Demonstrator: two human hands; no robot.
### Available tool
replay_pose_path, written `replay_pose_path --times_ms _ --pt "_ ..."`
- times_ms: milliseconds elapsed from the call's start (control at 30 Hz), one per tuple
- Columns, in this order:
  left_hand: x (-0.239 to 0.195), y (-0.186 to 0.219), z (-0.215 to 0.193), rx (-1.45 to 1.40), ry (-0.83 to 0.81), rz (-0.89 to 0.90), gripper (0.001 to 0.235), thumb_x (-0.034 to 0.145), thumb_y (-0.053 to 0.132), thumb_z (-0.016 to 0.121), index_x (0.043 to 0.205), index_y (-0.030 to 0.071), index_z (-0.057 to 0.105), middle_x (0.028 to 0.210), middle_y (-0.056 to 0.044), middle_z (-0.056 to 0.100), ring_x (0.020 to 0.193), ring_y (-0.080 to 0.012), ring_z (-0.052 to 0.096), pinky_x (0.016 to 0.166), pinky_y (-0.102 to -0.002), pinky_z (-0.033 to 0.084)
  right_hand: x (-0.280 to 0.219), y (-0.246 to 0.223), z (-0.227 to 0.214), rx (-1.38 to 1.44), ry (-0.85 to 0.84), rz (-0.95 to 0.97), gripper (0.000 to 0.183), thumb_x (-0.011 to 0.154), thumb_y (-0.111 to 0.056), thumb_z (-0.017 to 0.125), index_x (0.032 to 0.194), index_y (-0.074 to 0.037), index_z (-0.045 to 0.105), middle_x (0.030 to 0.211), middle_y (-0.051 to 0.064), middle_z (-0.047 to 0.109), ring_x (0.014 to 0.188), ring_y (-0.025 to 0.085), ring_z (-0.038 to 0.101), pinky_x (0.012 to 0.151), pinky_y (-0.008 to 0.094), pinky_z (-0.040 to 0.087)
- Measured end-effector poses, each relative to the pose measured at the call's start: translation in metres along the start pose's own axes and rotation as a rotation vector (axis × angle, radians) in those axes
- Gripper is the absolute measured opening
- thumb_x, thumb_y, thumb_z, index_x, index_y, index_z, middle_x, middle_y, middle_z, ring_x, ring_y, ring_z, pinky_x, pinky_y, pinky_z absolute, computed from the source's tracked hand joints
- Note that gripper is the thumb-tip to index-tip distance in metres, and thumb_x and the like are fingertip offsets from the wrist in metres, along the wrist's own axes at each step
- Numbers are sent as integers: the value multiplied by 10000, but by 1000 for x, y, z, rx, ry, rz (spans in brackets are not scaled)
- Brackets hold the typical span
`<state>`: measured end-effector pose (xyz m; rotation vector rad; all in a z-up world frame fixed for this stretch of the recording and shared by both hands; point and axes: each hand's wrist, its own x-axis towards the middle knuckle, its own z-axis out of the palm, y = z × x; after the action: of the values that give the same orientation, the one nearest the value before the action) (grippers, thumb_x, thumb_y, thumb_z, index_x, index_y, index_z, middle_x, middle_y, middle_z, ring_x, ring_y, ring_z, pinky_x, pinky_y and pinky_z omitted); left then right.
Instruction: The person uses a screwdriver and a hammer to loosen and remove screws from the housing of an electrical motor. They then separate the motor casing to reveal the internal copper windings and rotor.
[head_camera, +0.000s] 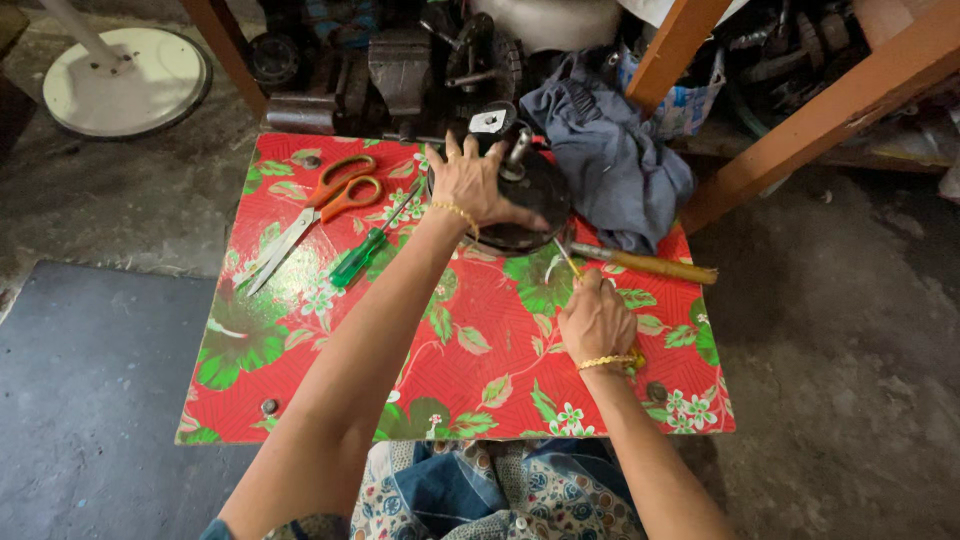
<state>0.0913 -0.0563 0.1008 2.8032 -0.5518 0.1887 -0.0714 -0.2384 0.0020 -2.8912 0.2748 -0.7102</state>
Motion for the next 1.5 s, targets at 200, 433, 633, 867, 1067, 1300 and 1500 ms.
replay_pose_path --times_ms 200,433,633,867,1067,1300,1500 --pt "6 5 -15 6 -48 -225 1179 553 991 679 1345 117 647 1384 -227 552 1342 -438 455 1040 -593 429 0 3 5 109 95 -39 156 963 -178 629 998 -37 573 835 175 661 788 394 673 647 512 505" --pt "-3 -36 12 -170 291 -424 1194 524 853 819 1286 -39 598 1232 -210 611 1155 -386 584 917 -467 525 1 2 4 99 22 50 183 989 -221 637 957 -44 599 854 174 687 758 403 680 630 519 502" --pt "5 -86 97 -1182 473 -376 712 915 514 645 1391 -15 615 1412 -195 667 1299 -249 628 1109 -359 467 -1 5 5 135 60 25 169 968 -205 640 947 -42 601 862 179 687 751 410 679 632 525 493" --pt "-30 -73 149 -1564 685 -79 509 1116 275 438 1530 -21 447 1559 -167 499 1444 -231 459 1220 -347 328 1 4 5 142 -4 97 178 999 -228 638 952 -59 606 860 177 697 758 416 684 646 533 492" --pt "-72 -46 131 -1366 688 -16 542 1125 221 423 1602 -16 324 1620 -178 423 1513 -249 380 1264 -360 269 -2 2 -21 277 -78 89 100 980 -186 626 1036 -106 648 871 175 735 805 427 696 666 540 499" --pt "-90 -30 127 -1534 630 -50 611 1110 179 436 1636 18 169 1690 -142 240 1560 -223 220 1266 -357 185 -25 -25 -39 395 -206 134 147 941 -206 641 1066 -152 696 772 196 709 761 421 696 652 527 507" --pt "-87 -28 117 -1663 392 -338 633 1034 252 405 1602 127 156 1491 -166 454 991 -300 600 735 -433 549 -16 -39 -36 371 -112 72 123 942 -199 644 999 -96 681 821 200 715 765 455 676 636 561 482"
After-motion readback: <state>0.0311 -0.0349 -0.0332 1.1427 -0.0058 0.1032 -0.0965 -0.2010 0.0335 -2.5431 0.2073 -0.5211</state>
